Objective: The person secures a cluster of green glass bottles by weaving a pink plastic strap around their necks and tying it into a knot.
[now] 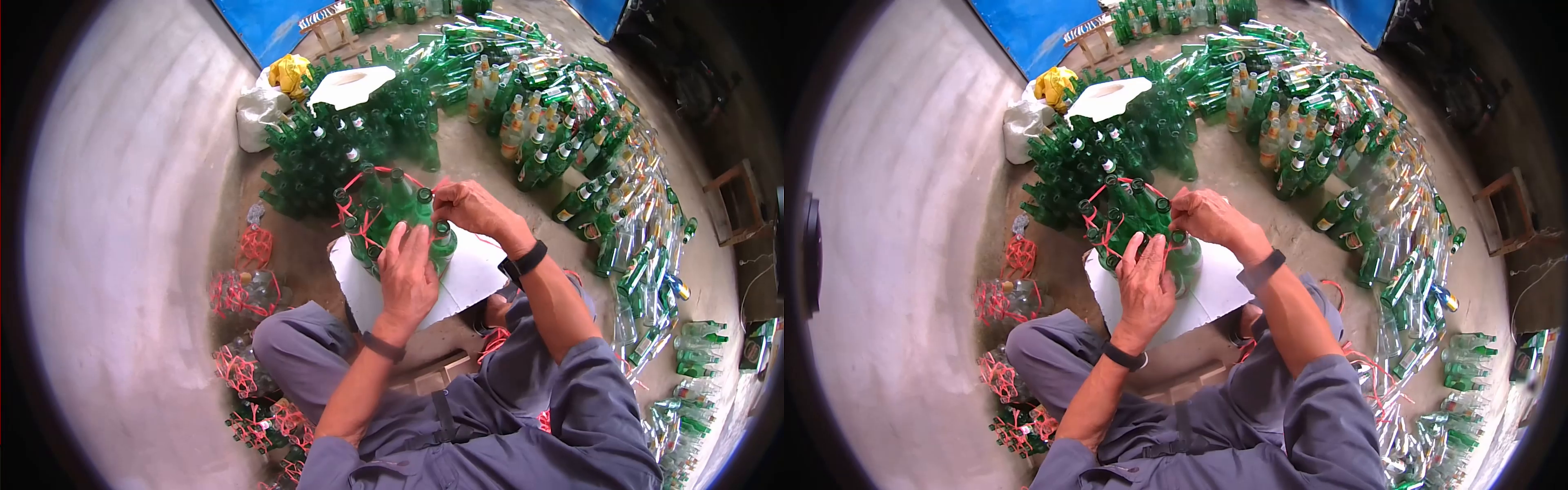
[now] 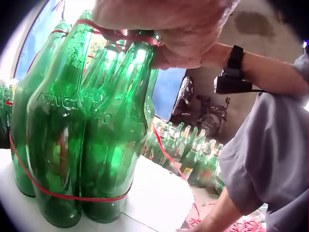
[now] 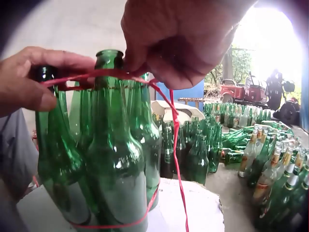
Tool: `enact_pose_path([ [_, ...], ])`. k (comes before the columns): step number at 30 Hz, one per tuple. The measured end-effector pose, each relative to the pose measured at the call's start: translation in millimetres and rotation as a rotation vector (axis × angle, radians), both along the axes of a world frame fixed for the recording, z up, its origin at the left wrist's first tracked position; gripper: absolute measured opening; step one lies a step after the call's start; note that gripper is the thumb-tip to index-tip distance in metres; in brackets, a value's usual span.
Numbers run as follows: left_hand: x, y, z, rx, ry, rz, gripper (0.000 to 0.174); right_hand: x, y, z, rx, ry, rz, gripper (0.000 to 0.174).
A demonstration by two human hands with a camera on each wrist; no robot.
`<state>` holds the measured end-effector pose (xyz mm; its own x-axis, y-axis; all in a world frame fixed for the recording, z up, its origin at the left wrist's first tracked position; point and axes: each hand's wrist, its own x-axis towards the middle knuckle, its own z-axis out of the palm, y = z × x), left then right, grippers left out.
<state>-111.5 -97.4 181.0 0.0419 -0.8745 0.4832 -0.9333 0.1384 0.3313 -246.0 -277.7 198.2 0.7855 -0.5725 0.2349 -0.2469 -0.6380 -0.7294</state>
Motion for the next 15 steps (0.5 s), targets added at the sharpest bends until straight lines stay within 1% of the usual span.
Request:
enact_pose_path([
  [2, 1, 0, 1, 0.014, -0.001, 0.003, 0.058, 0, 7, -3, 0.135, 0.015, -0.104, 0.019],
  [5, 1, 1, 2, 0.032, -0.002, 0.005, 0.058, -7, 13, -2, 0.072, 0.032, -0.146, 0.022],
  [9, 1, 3, 2, 0.042, -0.009, -0.003, 0.062, -12, 19, -18, 0.089, -0.012, -0.187, 0.026],
  [11, 3, 9, 5, 0.055, 0.123, -0.045, 0.067, -13, 19, -31, 0.011, -0.083, -0.136, 0.031],
  [12, 2, 15, 9, 0.052, 0.12, -0.044, 0.067, -13, 20, -32, 0.007, -0.086, -0.135, 0.031],
  [14, -2, 34, 14, -0.046, 0.232, 0.028, 0.07, -13, 23, -34, 0.286, 0.0, -0.174, 0.039],
  [15, 2, 43, 13, -0.036, 0.256, 0.053, 0.076, -14, 22, -40, 0.285, -0.002, -0.172, 0.039],
])
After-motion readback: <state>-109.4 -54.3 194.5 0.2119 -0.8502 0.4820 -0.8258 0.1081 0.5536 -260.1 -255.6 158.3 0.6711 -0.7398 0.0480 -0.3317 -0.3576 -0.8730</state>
